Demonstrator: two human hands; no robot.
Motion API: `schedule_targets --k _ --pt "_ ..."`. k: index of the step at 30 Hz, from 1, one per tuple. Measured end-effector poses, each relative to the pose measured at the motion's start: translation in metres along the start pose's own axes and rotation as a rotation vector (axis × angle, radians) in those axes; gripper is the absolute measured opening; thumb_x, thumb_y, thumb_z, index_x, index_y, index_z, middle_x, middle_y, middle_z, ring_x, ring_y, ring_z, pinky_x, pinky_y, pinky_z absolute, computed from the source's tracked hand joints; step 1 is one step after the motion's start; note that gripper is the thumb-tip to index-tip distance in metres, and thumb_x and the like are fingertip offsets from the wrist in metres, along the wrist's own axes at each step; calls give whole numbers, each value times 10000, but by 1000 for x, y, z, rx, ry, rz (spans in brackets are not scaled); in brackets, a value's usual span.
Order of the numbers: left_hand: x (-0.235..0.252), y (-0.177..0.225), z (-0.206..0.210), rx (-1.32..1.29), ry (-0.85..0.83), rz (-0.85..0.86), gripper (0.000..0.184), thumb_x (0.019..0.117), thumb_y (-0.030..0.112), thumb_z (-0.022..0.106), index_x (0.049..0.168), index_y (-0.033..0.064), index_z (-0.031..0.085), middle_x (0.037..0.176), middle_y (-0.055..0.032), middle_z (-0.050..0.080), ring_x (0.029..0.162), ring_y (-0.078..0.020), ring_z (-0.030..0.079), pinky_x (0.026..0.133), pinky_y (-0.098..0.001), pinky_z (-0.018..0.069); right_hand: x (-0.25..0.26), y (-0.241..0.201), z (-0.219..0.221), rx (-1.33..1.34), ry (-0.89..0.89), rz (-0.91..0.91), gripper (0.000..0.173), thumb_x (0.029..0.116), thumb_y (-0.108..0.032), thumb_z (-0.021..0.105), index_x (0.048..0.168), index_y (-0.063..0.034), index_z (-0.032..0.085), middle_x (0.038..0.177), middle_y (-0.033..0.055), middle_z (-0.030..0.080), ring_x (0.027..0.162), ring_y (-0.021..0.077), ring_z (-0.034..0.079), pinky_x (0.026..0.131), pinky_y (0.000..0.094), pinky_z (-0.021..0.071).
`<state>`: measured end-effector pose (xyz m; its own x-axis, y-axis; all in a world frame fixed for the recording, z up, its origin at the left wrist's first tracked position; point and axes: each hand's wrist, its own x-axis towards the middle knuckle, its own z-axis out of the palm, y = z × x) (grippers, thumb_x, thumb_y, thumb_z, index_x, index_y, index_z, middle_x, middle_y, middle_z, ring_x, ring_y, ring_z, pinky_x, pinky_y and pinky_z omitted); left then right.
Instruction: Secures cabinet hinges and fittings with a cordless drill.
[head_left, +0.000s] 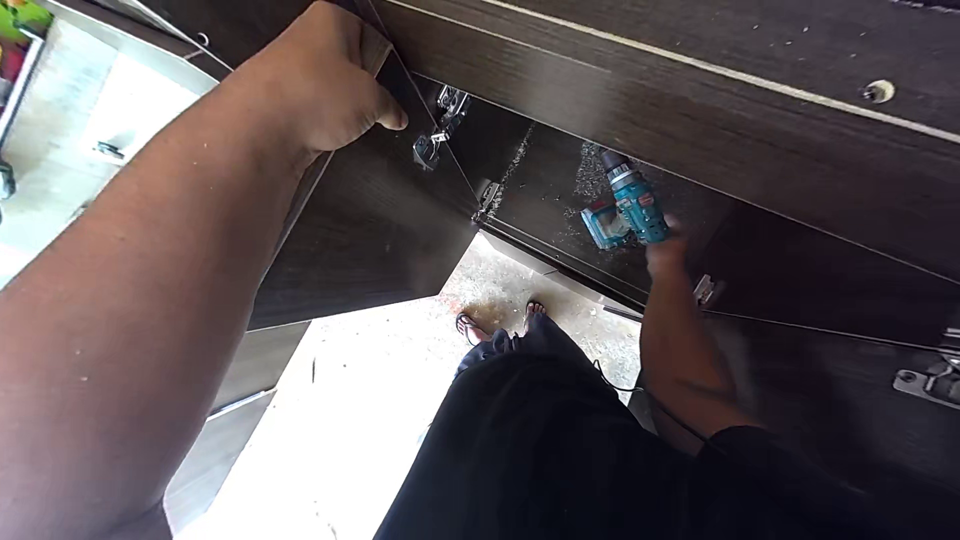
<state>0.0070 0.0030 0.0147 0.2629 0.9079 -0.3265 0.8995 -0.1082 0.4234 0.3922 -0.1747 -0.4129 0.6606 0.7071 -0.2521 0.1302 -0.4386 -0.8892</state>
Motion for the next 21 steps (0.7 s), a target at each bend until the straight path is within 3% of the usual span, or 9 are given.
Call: schedule_targets --k 1,2,4,5,8,10,12,17,21 --pt "0 -2 1 -10 4 11 360 833 54 790 1146 93 618 1072 -63 673 971 -126 664 846 -361 562 -10 6 9 -51 -36 91 637 843 65 745 1429 50 494 1373 266 587 1260 351 600 1077 525 493" --pt "-1 -2 1 -27 4 21 342 829 38 781 1125 98 619 1054 -56 663 955 -121 653 831 -350 557 -18 10 19 -72 -68 122 791 775 85 807 1469 56 428 1420 264 553 1313 350 567 1111 511 472" --pt "-2 -2 1 -43 5 17 360 825 23 772 1138 107 616 1084 -45 670 983 -104 661 853 -327 564 -28 15 37 -50 -107 65 914 679 39 899 1464 61 431 1418 243 568 1316 309 575 1110 464 491" --pt "0 -3 1 -49 11 9 386 821 19 776 1164 104 621 1117 -49 684 1009 -102 674 874 -323 573 -29 13 44 -30 -102 22 916 670 -30 933 1449 58 459 1398 232 588 1308 287 583 1113 447 486" --pt "0 -1 3 -45 9 -13 488 832 28 775 1271 116 581 1206 -49 663 1079 -95 659 930 -321 559 -20 -1 52 93 -64 -77 816 716 -159 933 1409 12 537 1386 160 616 1320 204 573 1151 398 453" --pt "-5 2 2 -20 25 -17 468 831 48 764 1256 127 585 1174 -41 653 1053 -101 642 908 -337 542 -12 -24 49 240 -151 -119 619 821 -118 850 1363 10 581 1333 128 650 1271 174 595 1132 374 462" --pt "-9 5 2 11 37 -28 453 828 64 761 1245 126 593 1163 -46 653 1030 -108 645 890 -347 546 -1 -19 55 359 -172 -314 517 877 -172 813 1305 30 605 1235 131 692 1185 188 656 1079 379 521" --pt "-3 3 1 -9 27 -10 354 823 25 784 1132 101 631 1040 -46 682 922 -101 667 816 -315 563 -22 -63 53 491 -276 -439 426 868 -125 798 1225 31 625 1072 105 723 989 209 720 952 420 600" --pt "0 1 2 -21 14 -28 426 832 32 780 1215 97 604 1130 -53 683 1005 -100 675 885 -320 570 -58 -105 54 531 -301 -569 337 884 -139 791 1156 12 662 1023 95 736 944 212 731 913 429 614"
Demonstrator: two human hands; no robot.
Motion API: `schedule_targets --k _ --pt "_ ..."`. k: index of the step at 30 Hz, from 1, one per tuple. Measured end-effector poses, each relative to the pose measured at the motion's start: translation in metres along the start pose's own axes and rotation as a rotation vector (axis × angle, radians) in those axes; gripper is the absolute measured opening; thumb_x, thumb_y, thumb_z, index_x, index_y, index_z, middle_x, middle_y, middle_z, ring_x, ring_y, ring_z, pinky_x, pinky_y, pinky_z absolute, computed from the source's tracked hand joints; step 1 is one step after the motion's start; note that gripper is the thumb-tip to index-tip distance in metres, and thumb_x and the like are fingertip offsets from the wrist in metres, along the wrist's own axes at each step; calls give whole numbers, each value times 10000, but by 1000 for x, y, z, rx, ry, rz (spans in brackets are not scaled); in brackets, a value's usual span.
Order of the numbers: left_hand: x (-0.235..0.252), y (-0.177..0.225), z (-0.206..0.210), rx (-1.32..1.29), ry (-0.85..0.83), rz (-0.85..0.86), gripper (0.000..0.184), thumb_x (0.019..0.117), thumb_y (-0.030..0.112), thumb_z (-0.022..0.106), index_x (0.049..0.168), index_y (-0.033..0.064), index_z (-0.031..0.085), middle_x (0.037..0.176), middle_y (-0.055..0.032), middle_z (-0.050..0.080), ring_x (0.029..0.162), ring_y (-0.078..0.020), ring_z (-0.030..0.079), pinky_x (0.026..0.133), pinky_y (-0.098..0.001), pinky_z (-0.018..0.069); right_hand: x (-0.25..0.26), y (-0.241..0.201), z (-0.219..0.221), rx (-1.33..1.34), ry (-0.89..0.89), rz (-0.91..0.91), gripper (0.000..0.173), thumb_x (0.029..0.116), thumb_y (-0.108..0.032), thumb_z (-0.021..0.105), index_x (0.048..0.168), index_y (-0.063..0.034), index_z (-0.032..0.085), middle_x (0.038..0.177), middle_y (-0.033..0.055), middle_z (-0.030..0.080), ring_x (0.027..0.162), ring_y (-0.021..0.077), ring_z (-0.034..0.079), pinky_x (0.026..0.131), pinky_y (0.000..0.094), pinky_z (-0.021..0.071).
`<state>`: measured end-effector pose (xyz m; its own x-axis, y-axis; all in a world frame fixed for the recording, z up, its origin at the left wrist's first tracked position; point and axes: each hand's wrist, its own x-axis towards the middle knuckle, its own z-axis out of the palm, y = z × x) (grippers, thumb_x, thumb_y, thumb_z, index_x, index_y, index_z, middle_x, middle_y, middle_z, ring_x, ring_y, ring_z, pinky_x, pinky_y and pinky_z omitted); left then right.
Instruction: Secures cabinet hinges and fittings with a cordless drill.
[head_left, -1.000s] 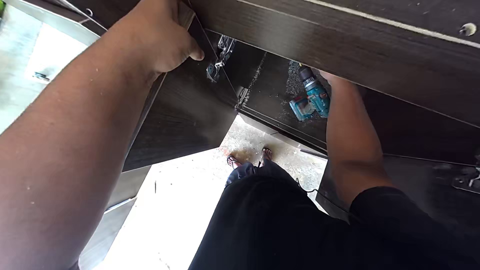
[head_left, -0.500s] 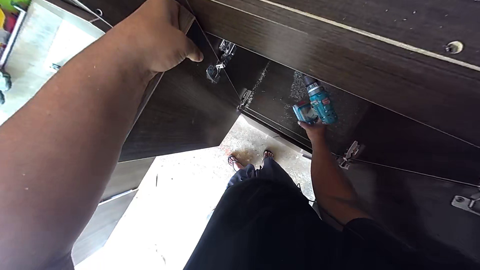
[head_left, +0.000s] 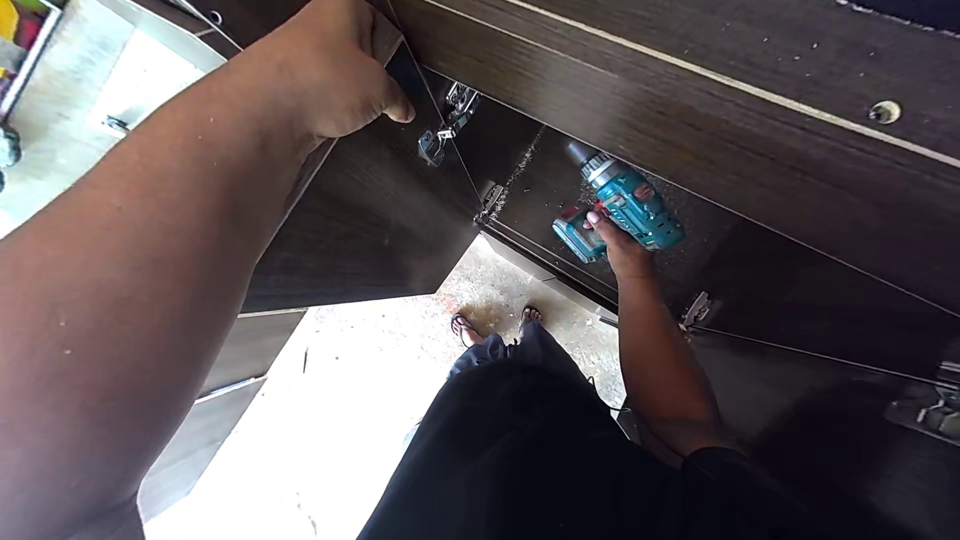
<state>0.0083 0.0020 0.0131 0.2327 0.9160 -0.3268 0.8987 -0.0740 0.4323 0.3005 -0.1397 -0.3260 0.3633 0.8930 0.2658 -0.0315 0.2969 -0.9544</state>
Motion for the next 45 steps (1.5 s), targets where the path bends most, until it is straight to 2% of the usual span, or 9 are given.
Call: schedule_targets --k 6,10,13,18,26,32,36,40,45 --pt "0 0 1 -5 8 19 510 827 20 776 1289 103 577 1218 -61 656 1080 -104 655 940 -328 551 6 -30 24 -103 -63 -87 448 860 -196 809 1194 54 645 1116 98 722 1073 127 697 986 348 579" --pt "1 1 1 14 5 22 446 829 23 777 1231 94 598 1160 -70 663 1029 -118 660 905 -345 553 16 -57 38 -194 -112 -70 422 865 -133 785 1192 90 641 1131 110 707 1102 46 663 1003 248 538" --pt "1 1 1 14 4 26 478 817 22 778 1251 92 591 1173 -70 668 1046 -115 665 918 -341 555 23 -62 43 -288 -128 -105 470 869 -194 804 1224 71 648 1177 136 706 1138 73 660 1036 263 521" --pt "-1 2 0 49 9 10 386 820 51 784 1163 68 606 1078 -83 672 970 -141 665 860 -371 559 33 -61 48 -262 -130 -159 465 841 -177 829 1204 57 658 1151 104 719 1112 63 674 1025 265 538" --pt "0 4 0 65 9 -10 370 834 66 785 1160 67 610 1070 -89 671 961 -159 667 853 -397 559 42 -73 48 -231 -176 -167 408 842 -147 816 1177 34 672 1117 68 726 1081 43 679 1000 253 551" --pt "0 5 -4 94 4 -23 352 839 92 812 1135 73 622 1023 -104 676 929 -201 667 829 -449 555 57 -93 42 -273 -281 -4 262 867 -176 762 1058 -5 705 963 27 733 903 20 692 871 243 587" --pt "1 6 -5 94 -3 -22 308 852 84 799 1108 69 629 1001 -112 672 914 -216 662 813 -464 548 56 -102 46 -396 -248 -72 370 865 -174 781 1160 28 689 1098 84 723 1058 10 665 981 219 537" --pt "3 4 -5 83 -1 -16 281 852 85 798 1083 65 640 968 -120 670 881 -228 660 782 -483 549 56 -113 49 -489 -224 -1 386 859 -175 788 1170 33 695 1121 122 723 1080 47 668 992 241 527" --pt "3 3 -6 74 -12 -13 240 847 91 804 1031 72 650 931 -102 683 843 -204 672 756 -446 561 57 -117 53 -548 -263 58 394 885 -172 765 1192 59 682 1150 180 712 1112 122 670 1017 294 516"
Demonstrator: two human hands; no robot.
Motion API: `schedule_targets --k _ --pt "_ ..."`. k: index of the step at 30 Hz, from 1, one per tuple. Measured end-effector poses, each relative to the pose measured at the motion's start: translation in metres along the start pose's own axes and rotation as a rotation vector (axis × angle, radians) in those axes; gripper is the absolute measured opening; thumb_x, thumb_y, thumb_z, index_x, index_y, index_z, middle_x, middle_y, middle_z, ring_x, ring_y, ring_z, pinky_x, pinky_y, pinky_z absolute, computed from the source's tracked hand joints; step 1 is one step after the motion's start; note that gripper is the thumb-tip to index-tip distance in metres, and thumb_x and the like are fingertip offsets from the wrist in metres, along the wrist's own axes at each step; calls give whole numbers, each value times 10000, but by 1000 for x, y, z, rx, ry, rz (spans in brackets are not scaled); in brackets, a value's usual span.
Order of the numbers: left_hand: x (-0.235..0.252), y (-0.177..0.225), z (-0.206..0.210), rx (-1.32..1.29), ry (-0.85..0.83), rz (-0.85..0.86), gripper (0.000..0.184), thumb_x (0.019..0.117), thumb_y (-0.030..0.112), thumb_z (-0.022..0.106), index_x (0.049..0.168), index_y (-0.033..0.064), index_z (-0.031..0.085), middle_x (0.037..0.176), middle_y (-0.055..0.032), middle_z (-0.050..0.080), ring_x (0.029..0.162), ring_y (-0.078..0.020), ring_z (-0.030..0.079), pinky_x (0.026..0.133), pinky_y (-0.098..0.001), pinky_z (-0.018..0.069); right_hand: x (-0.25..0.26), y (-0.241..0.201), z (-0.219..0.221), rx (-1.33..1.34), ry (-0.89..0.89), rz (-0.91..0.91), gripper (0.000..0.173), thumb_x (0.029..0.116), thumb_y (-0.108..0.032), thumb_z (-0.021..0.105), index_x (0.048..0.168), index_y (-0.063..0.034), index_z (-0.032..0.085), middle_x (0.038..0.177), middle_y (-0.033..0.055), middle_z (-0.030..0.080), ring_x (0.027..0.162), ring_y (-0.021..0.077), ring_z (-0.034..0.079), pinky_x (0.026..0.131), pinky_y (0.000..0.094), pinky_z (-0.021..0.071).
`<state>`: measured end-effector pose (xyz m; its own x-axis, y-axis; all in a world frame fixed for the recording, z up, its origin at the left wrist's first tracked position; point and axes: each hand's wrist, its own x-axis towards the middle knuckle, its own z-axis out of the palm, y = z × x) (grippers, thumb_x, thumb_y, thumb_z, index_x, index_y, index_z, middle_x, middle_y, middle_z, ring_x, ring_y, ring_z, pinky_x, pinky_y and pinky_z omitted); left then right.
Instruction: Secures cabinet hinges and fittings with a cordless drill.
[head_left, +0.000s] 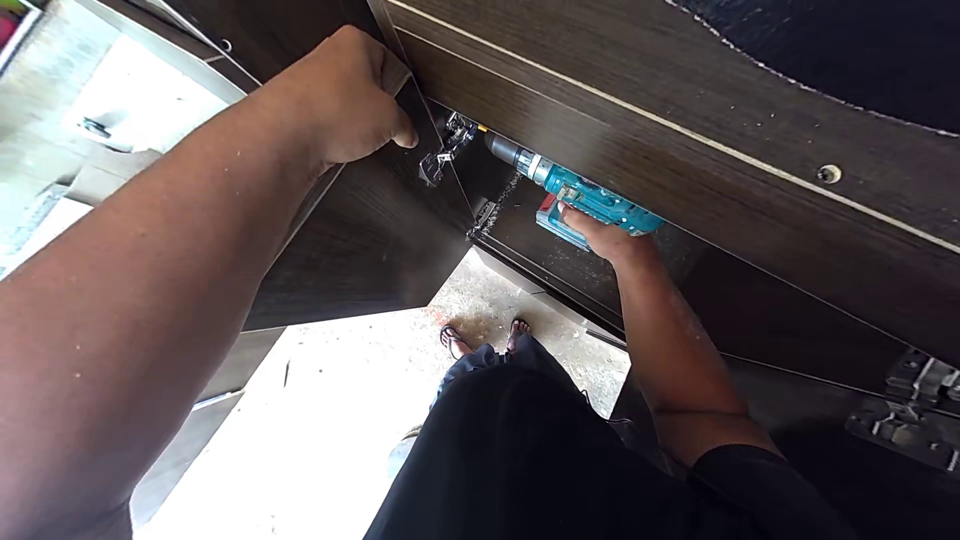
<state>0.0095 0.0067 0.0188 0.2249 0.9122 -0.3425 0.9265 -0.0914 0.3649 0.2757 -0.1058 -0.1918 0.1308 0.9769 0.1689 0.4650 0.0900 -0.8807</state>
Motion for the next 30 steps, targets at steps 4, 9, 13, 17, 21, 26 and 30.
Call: schedule_targets --k 4,9,13,17,21,26,30 --pt "0 1 1 0 0 -12 246 846 92 806 1037 77 652 930 -96 683 841 -196 667 756 -441 556 1 -5 1 -65 -48 0 412 911 -181 743 1235 63 666 1198 211 698 1153 171 662 1047 326 492" --pt "0 0 1 5 -2 8 219 861 111 803 1011 74 648 900 -93 670 819 -188 655 740 -430 543 3 -10 5 -91 -68 -68 428 931 -195 722 1252 78 651 1224 226 685 1190 197 646 1067 325 473" --pt "-1 2 0 9 -2 -7 220 884 147 798 1036 83 653 917 -85 674 829 -180 660 756 -416 552 7 -10 1 -53 -98 -36 421 927 -157 722 1257 92 644 1229 247 678 1191 218 645 1068 339 471" --pt "3 4 0 151 2 5 294 909 252 792 1032 49 618 915 -121 646 840 -243 646 752 -487 531 10 15 7 68 -162 -26 473 934 -266 751 1279 40 645 1247 168 685 1206 114 626 1083 278 464" --pt "-42 20 25 420 438 -3 718 884 463 763 1323 -40 498 1267 -327 578 1190 -531 570 904 -730 458 -16 54 18 305 -5 31 498 879 -238 810 1266 32 649 1238 103 696 1191 69 633 1080 269 493" --pt "-58 -52 209 -102 866 795 125 974 195 660 971 80 708 825 -93 659 786 -202 639 736 -365 528 -78 98 20 604 226 323 244 915 -225 732 1080 -49 699 916 10 720 835 126 682 852 371 589" --pt "65 -84 362 -220 170 431 252 1024 131 581 1206 41 730 1170 -153 710 1007 -283 718 899 -471 597 -130 131 35 630 348 510 295 893 -129 713 1123 43 646 845 34 695 724 143 658 764 358 601"
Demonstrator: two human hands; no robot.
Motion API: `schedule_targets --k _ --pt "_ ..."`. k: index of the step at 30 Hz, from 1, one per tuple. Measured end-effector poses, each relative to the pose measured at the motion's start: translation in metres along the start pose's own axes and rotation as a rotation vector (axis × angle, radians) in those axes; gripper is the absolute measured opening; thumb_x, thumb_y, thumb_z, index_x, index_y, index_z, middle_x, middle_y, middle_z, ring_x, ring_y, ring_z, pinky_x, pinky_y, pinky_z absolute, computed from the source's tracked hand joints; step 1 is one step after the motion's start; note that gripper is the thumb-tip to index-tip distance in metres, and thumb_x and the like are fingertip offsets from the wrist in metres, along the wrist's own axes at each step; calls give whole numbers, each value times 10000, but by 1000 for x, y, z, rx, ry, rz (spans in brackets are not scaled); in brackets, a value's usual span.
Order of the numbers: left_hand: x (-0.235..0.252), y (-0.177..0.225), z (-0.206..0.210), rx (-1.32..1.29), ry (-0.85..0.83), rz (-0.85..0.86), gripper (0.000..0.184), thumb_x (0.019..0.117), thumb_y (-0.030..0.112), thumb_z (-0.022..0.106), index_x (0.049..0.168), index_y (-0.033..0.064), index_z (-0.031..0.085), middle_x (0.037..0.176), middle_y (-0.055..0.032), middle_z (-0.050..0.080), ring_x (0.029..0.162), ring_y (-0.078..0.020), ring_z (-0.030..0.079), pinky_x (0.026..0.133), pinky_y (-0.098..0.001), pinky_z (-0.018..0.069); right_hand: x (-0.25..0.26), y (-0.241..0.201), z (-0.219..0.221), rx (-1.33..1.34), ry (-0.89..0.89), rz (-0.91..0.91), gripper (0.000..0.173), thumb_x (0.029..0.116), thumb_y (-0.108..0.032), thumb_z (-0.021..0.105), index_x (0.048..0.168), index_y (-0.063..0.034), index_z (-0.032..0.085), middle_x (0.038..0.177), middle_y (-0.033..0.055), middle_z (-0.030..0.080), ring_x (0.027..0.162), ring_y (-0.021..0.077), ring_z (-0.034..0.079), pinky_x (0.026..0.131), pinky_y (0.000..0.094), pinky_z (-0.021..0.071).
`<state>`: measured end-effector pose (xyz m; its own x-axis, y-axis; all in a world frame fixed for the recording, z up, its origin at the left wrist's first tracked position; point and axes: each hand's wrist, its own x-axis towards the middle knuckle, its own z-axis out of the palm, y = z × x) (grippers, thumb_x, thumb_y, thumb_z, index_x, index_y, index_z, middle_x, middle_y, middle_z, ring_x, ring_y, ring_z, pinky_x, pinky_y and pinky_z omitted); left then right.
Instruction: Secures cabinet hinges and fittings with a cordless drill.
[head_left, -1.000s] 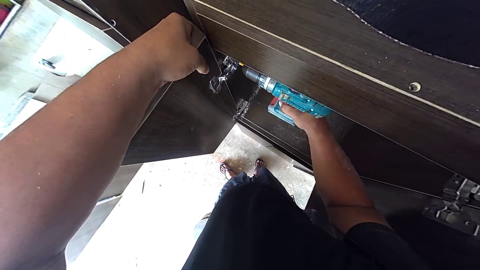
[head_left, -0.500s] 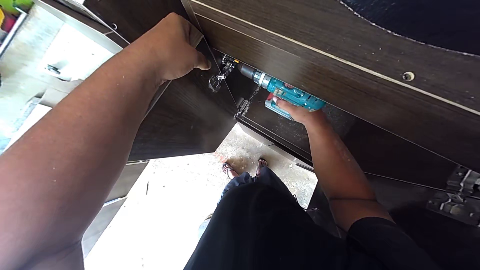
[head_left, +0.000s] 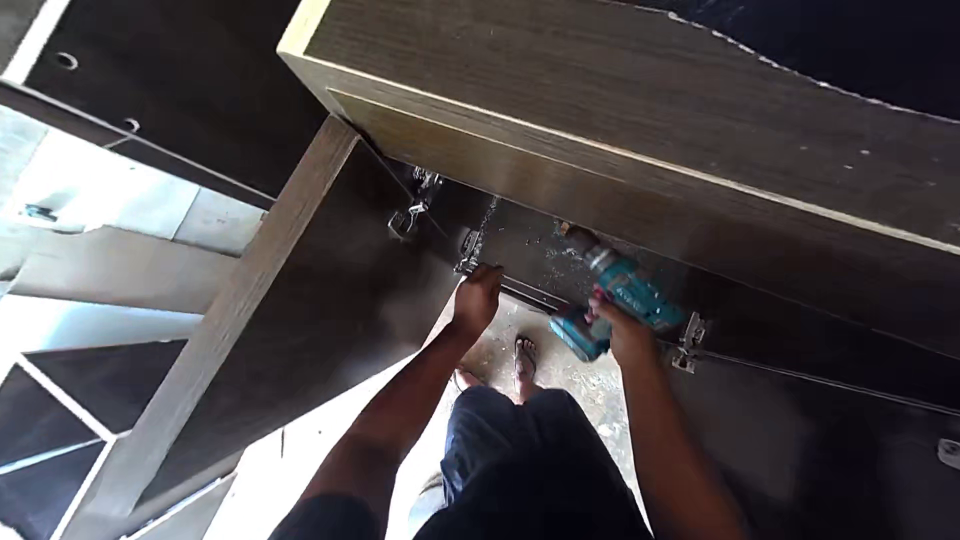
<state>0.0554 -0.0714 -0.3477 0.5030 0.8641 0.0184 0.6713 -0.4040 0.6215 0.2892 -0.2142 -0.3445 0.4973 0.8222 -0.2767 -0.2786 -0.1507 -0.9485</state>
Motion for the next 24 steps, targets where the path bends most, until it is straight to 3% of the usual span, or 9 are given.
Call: schedule_targets --k 3,5,8,10,17,18,19,20,24 --pt "70 -16 53 251 -286 -278 583 991 79 579 1556 123 439 1562 -163 458 1182 -422 636 914 -602 554 -20 34 -10 -38 44 40 385 854 -109 745 1175 68 628 870 79 705 697 171 669 707 366 615" --pt "99 -22 80 333 -289 -370 772 946 52 643 1625 160 289 1649 -175 284 1221 -456 593 858 -615 569 -31 50 -14 -72 41 84 398 841 -107 755 1181 61 635 879 102 713 693 183 675 698 367 617" --pt "117 -8 67 319 -247 -385 589 934 -33 626 1495 83 488 1610 -228 337 1205 -483 600 834 -605 584 -36 65 -9 -79 18 133 330 837 -90 747 1124 50 665 858 91 714 676 170 668 679 344 609" --pt "127 35 5 257 -581 -507 535 1044 -18 488 1562 62 382 1694 -194 163 1394 -453 460 1042 -572 482 -34 68 1 -59 18 153 267 816 -61 724 1060 36 673 807 59 705 642 141 661 645 312 602" --pt "108 26 12 -122 -465 -683 442 1060 10 441 1497 -51 404 1531 -250 447 1372 -392 504 1107 -549 432 -12 81 21 26 -31 175 320 835 -50 714 1126 60 638 797 54 689 639 133 645 639 304 591" --pt "96 7 36 -329 -317 -722 394 1067 31 450 1452 -51 460 1419 -236 559 1259 -339 597 1059 -490 485 -8 84 23 40 -33 177 316 836 -42 720 1124 62 641 796 60 690 637 136 645 632 305 592" --pt "79 -18 74 -545 -47 -687 315 1049 47 491 1335 -68 558 1163 -218 673 980 -268 687 865 -406 581 -4 86 26 54 -38 183 315 835 -33 727 1123 65 646 800 68 690 636 143 641 628 310 590" --pt "67 -32 100 -845 133 -717 247 1062 49 486 1259 -74 574 972 -158 656 783 -188 645 730 -339 572 -2 88 29 56 -45 198 308 837 -28 722 1122 63 648 799 69 689 632 141 637 624 306 587" --pt "51 -28 98 -1510 372 -984 158 1091 130 485 1134 2 566 852 -80 621 687 -167 617 683 -340 576 2 92 45 31 -78 244 297 858 11 721 1143 71 665 822 84 705 625 133 636 610 284 582"
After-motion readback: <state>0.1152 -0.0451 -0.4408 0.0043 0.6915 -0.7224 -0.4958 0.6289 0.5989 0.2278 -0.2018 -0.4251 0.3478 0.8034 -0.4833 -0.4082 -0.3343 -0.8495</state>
